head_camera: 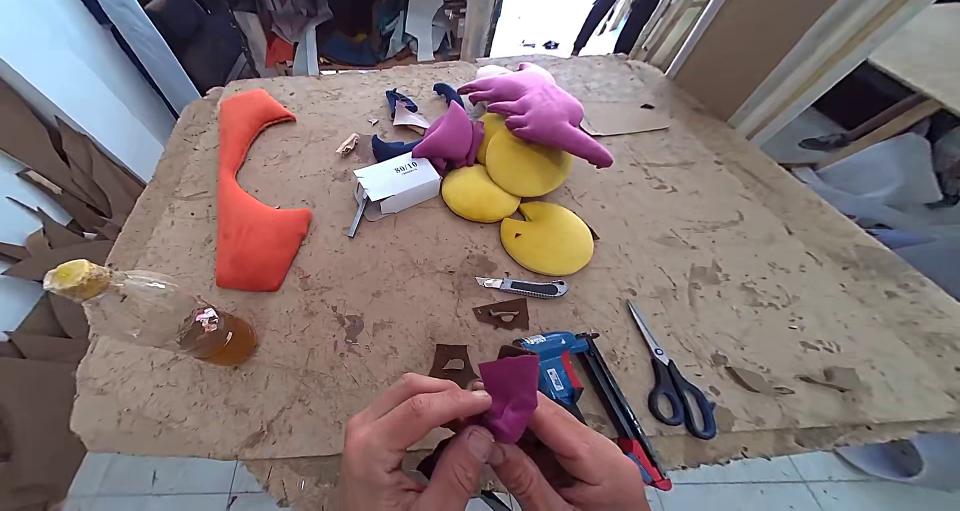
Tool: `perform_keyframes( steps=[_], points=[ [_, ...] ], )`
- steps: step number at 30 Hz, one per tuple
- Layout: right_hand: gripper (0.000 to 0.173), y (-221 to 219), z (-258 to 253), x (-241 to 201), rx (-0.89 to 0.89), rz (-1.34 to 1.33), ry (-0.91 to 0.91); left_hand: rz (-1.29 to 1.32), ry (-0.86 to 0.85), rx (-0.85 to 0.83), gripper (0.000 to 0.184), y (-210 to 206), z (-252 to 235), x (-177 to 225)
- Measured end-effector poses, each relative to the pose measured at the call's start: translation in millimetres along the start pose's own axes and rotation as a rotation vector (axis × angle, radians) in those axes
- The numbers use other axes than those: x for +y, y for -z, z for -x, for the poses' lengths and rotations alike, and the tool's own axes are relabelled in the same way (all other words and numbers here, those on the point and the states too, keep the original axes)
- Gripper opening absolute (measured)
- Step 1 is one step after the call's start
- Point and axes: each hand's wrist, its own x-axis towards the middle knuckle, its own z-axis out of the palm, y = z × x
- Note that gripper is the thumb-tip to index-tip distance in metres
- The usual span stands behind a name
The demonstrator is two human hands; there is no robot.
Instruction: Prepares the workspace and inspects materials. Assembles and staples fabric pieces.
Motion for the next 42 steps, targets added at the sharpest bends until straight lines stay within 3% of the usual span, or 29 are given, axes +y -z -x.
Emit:
perform_keyframes(
  steps=[9,13,21,28,32,37,42],
  points=[
    [0.03,14.8,1.9,-11.9,-0.142,0.011,-0.026,-0.251,-0.215,-0.113,0.012,1.7,-10.1,4.3],
    [0.029,15.7,5.3,-10.7,-0.155,-0.056,0.001,-0.418,-0.324,-0.058,0.01,-5.6,-11.3,7.2],
    [0.028,2.9,9.1,-2.1,-0.011,-0.059,0.071,-0.08,0.024,0.023,0.014,-16.7,-5.6,7.0],
    [0.027,-3.5,-3.7,20.9,0.048,-0.172,0.04,-0.124,-0.047,0.091,0.014,-14.3,-2.8,-11.9],
    [0.028,-7.5,-5.6,20.7,0.09,-0.308,-0.028,-0.153,0.058,0.063,0.034,-12.7,-0.9,-8.1],
    [0.035,3.4,-3.2,11.3,-0.046,-0.503,-0.019,-0.349,-0.209,0.128,0.011,-11.5,-2.6,1.4],
    [0.031,5.5,-4.3,5.8,-0.012,-0.497,0.012,-0.462,-0.374,0.098,0.011,-12.5,-2.0,6.5]
  ],
)
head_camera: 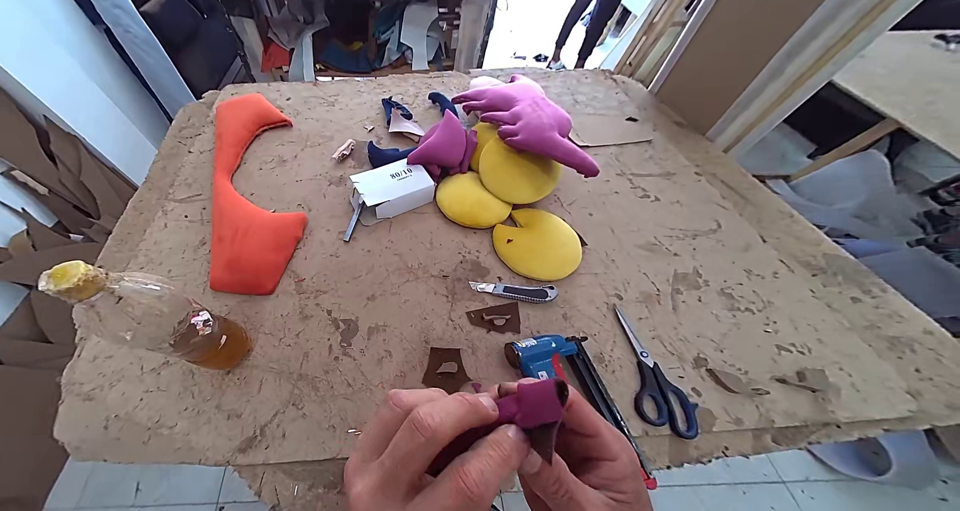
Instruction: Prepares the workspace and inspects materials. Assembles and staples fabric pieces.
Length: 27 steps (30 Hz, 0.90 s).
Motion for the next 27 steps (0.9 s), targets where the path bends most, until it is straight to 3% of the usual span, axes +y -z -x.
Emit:
perform_keyframes(
  steps=[7,8,12,17,22,25,27],
  points=[
    [0.033,0.8,0.5,-0.8,-0.072,-0.058,0.062,0.159,0.066,-0.088,0.008,8.8,-4.6,4.9],
    [0.034,-0.2,1.0,-1.5,-0.06,0.027,0.094,0.223,0.107,-0.093,0.009,10.9,-5.1,5.4],
    [0.035,7.2,-2.8,6.2,-0.002,0.601,0.409,0.272,0.195,-0.181,0.045,17.1,-12.2,2.6],
    [0.026,12.1,-6.0,-8.4,-0.032,0.9,0.503,0.423,0.157,-0.216,0.016,23.6,-18.0,-5.9],
    [0.029,8.3,-4.5,-19.2,-0.048,0.994,0.474,0.564,0.125,-0.2,0.017,27.3,-15.6,-14.6],
    [0.022,5.1,-4.3,-24.1,-0.03,1.117,0.494,0.522,0.132,-0.226,0.023,29.4,-17.0,-13.3],
    [0.021,2.0,-2.9,-26.7,-0.014,1.153,0.494,0.468,0.134,-0.206,0.017,28.8,-19.2,-10.1]
  ],
)
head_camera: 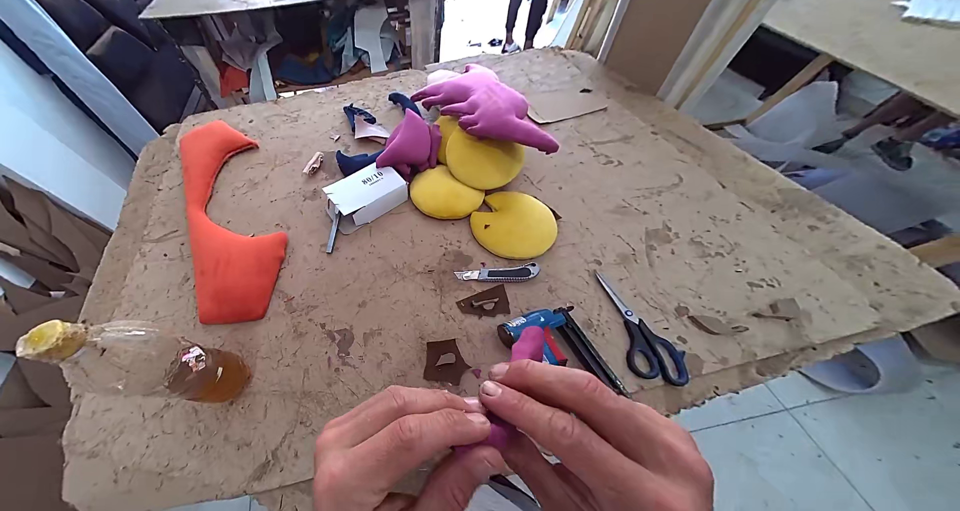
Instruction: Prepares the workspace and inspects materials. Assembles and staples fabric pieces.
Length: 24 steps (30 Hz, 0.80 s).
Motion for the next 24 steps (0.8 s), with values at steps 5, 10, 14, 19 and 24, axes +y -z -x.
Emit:
perform_keyframes(
  steps=[5,10,14,19,24],
  points=[
    [0.023,-7.0,3.5,-6.8,0.113,0.015,0.013,0.426,0.221,0.047,0.014,-9.1,-1.9,0.9],
    [0.027,-14.1,10.0,-1.6,0.152,-0.037,0.034,0.67,0.409,0.093,0.018,-19.2,2.5,-5.3],
    [0.026,-13.8,11.0,-1.0,0.145,-0.07,0.033,0.419,0.243,0.077,0.02,-19.2,3.9,-9.9],
    [0.024,-3.5,5.4,-0.2,0.194,-0.043,0.058,0.08,-0.032,0.059,0.021,-4.6,4.8,-0.9],
    [0.025,-1.5,4.6,5.0,0.203,0.015,0.071,0.025,0.038,0.083,0.024,-5.8,8.5,3.2]
  ],
)
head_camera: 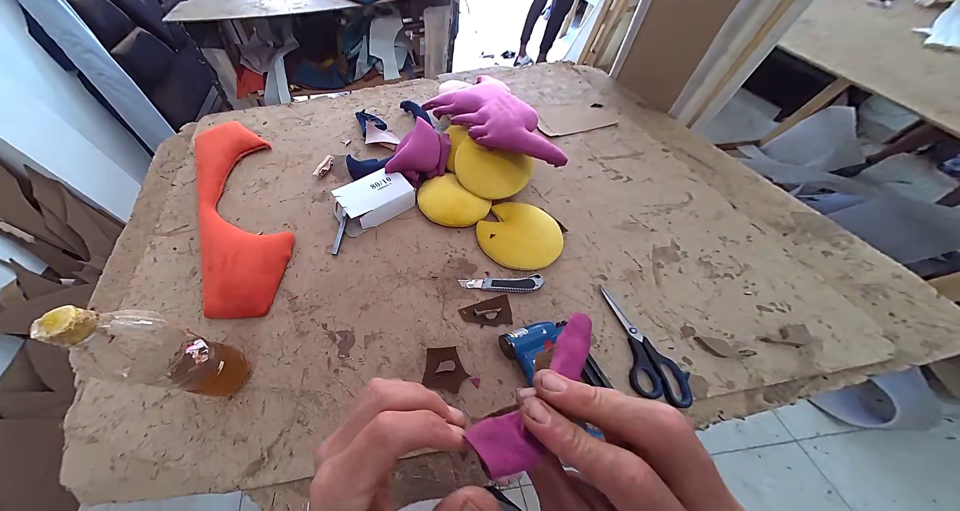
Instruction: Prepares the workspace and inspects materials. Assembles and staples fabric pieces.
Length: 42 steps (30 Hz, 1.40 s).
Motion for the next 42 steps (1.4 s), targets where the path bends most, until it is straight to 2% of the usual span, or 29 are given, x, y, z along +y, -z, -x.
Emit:
perform_keyframes(
  steps=[8,12,14,16,19,21,24,27,31,33,35,39,42],
  points=[
    [0.023,-5.1,0.4,1.4,-0.033,0.022,0.002,-0.203,-0.068,0.058,0.021,-1.2,-1.4,5.8],
    [0.022,-6.3,0.3,-0.4,-0.069,0.035,0.004,-0.213,0.052,0.018,0.027,-2.4,-3.6,4.7],
    [0.02,-8.1,0.8,-0.8,-0.09,0.034,0.003,-0.186,0.108,0.015,0.024,-2.9,-5.5,5.1],
    [0.02,-11.6,3.1,-1.5,-0.096,0.025,-0.002,-0.072,0.195,0.005,0.017,-2.3,-7.9,6.1],
    [0.022,-19.4,6.2,-3.1,-0.06,0.004,0.009,0.329,0.391,-0.011,0.018,-1.5,-9.1,-0.7],
    [0.022,-26.9,8.9,0.1,-0.035,0.007,0.014,0.529,0.513,0.049,0.017,-4.8,-7.7,-6.5],
    [0.023,-34.7,14.4,10.0,-0.017,-0.012,0.025,0.569,0.534,0.111,0.015,-9.6,-3.6,-17.6],
    [0.024,-40.0,18.1,14.5,-0.016,-0.101,-0.018,0.566,0.552,0.078,0.018,-9.2,-0.4,-25.9],
    [0.023,-63.1,31.5,22.2,-0.026,-0.372,-0.272,0.566,0.709,0.141,0.02,-9.2,3.0,-34.7],
    [0.023,-83.7,42.7,29.3,-0.047,-0.507,-0.407,0.495,0.797,0.226,0.017,-6.1,6.1,-43.9],
    [0.019,-103.8,51.3,33.1,-0.098,-0.564,-0.502,0.359,0.813,0.304,0.013,-0.6,12.4,-55.4],
    [0.017,-142.0,70.5,39.4,-0.149,-0.721,-0.696,-0.045,0.699,0.343,0.006,9.0,31.1,-81.6],
    [0.025,-161.7,107.6,48.4,-0.202,-0.779,-0.876,-0.391,0.588,0.25,0.005,10.0,64.0,-120.6]
  ],
)
